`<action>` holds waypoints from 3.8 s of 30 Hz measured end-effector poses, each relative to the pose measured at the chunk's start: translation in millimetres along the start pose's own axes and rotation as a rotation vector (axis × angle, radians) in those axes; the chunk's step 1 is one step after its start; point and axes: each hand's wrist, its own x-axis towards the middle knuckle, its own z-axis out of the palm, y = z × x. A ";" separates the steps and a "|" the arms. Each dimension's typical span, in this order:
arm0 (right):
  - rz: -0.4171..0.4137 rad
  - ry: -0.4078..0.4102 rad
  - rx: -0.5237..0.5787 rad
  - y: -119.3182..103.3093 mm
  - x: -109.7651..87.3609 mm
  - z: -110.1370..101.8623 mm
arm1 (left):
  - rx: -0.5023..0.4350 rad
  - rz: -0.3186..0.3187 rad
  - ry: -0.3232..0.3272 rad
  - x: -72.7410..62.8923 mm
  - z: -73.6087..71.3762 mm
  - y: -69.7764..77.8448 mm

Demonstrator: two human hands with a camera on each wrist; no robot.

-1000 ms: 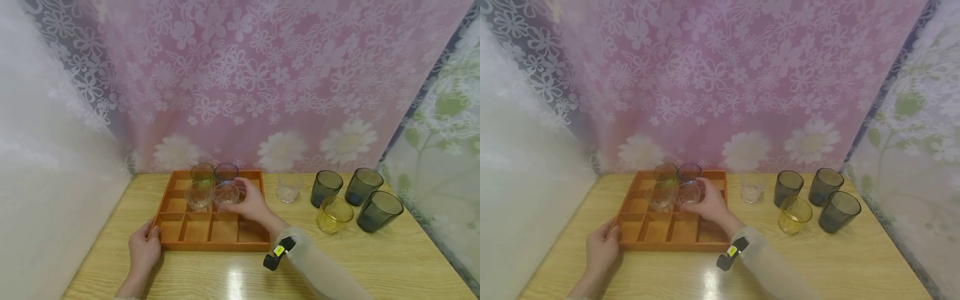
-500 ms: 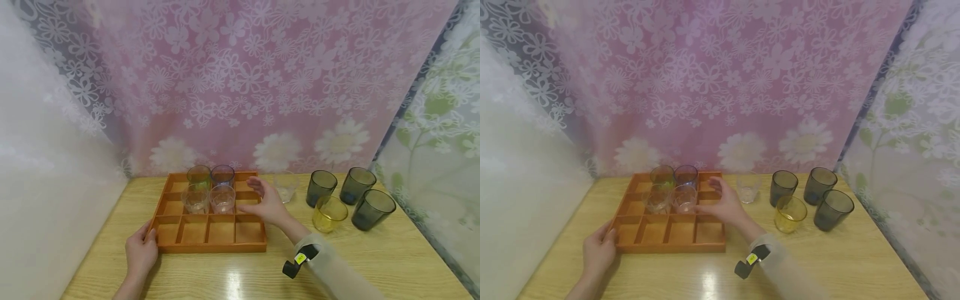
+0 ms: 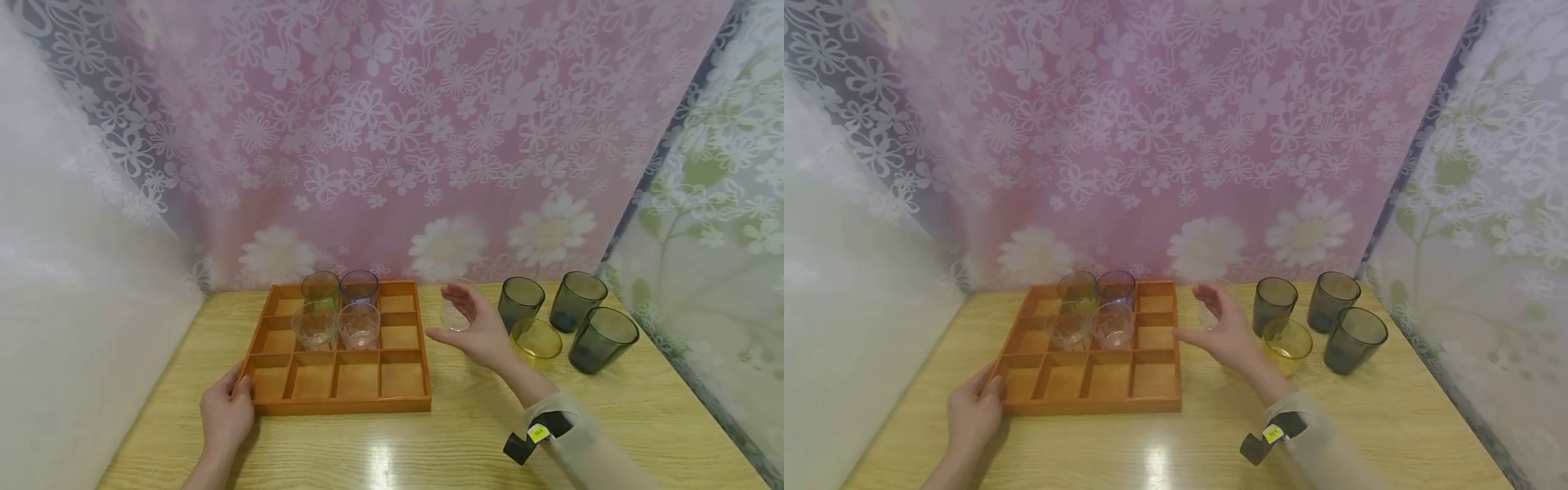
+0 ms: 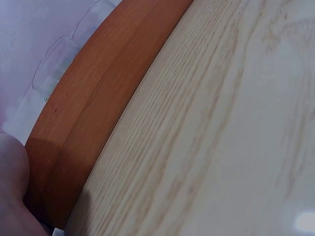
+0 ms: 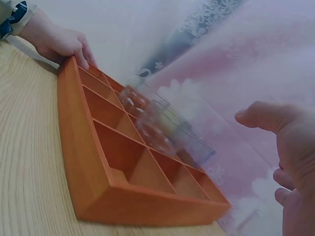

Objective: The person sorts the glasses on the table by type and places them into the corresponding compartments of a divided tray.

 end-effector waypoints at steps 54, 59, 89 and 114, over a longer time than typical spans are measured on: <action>0.081 0.209 -0.254 35.5 -77.4 -113.4 | 0.056 0.009 0.001 -0.2 -3.6 3.9; 0.050 0.244 -0.220 43.3 -81.5 -112.9 | 0.043 0.011 -0.002 -0.8 -3.7 4.4; 0.253 0.180 -0.196 89.0 -92.9 -107.0 | 0.052 0.006 0.000 0.0 -1.3 2.1; 0.151 0.169 -0.126 60.6 -80.0 -87.5 | 0.049 -0.020 -0.021 1.5 -0.9 -1.3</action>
